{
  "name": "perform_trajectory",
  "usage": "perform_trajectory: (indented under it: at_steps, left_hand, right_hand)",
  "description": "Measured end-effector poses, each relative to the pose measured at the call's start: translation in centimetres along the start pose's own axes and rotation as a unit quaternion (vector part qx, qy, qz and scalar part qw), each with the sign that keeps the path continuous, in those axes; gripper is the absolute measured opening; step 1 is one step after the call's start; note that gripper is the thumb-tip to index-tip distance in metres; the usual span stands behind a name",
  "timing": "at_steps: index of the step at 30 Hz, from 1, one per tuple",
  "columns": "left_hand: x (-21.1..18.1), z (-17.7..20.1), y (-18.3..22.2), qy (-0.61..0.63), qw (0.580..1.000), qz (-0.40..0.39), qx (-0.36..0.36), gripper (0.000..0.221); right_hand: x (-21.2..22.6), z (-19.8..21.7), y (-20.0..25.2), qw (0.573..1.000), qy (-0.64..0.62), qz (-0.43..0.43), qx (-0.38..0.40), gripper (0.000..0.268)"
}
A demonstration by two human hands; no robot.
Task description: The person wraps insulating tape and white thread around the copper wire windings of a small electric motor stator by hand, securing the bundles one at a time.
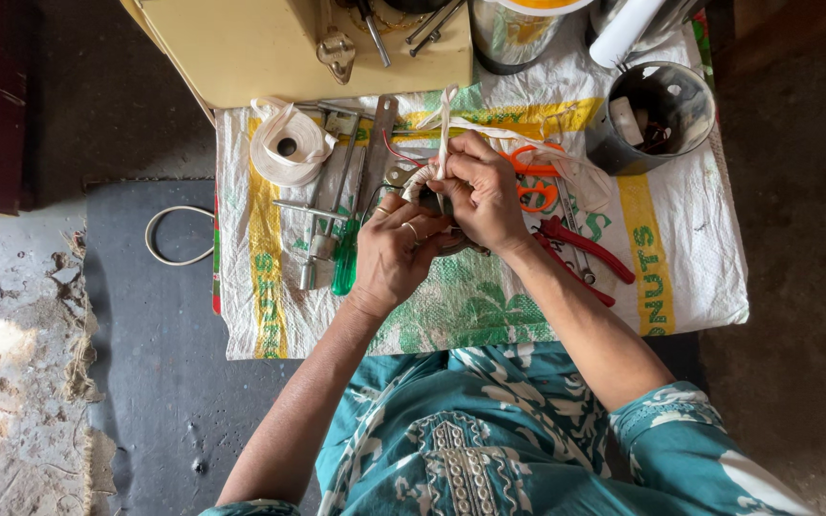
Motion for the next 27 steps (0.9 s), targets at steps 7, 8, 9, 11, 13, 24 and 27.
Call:
perform_trajectory:
  at_steps: [7, 8, 9, 11, 13, 24, 27]
  left_hand:
    - [-0.5, -1.0, 0.7, -0.065, 0.997, -0.03, -0.018, 0.009]
    - [-0.5, -1.1, 0.7, -0.075, 0.996, -0.039, -0.008, 0.011]
    - [-0.5, -1.2, 0.7, -0.086, 0.995, -0.048, 0.001, 0.012]
    - [-0.6, -1.2, 0.7, -0.081, 0.995, -0.06, -0.001, 0.014]
    - [-0.6, -1.4, 0.7, -0.081, 0.995, -0.065, 0.003, 0.015]
    - [-1.4, -0.4, 0.4, -0.098, 0.992, -0.078, -0.017, 0.013]
    - [-1.3, 0.1, -0.3, -0.057, 0.996, -0.051, -0.04, 0.008]
  right_hand:
    - [0.2, 0.3, 0.1, 0.999, 0.024, 0.018, -0.017, 0.016]
    - [0.2, 0.3, 0.2, 0.999, 0.022, 0.019, -0.018, 0.016]
    - [0.2, 0.3, 0.1, 0.999, 0.021, 0.018, -0.02, 0.015]
    - [0.1, 0.3, 0.1, 0.999, 0.017, 0.014, -0.023, 0.013]
    - [0.1, 0.3, 0.2, 0.999, 0.022, 0.019, -0.026, 0.012]
    - [-0.6, 0.5, -0.4, 1.0, -0.027, -0.011, -0.006, 0.013]
    - [-1.1, 0.9, -0.3, 0.996, -0.073, -0.021, 0.044, 0.012]
Point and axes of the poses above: each hand's wrist, its own y-axis away from the middle knuckle, its own z-axis out of the back of the hand, x = y × z, the point moved 6 cm from there along -y, towards the middle knuckle, and after that the axes turned 3 degrees about -x, right-handed, at the moved point
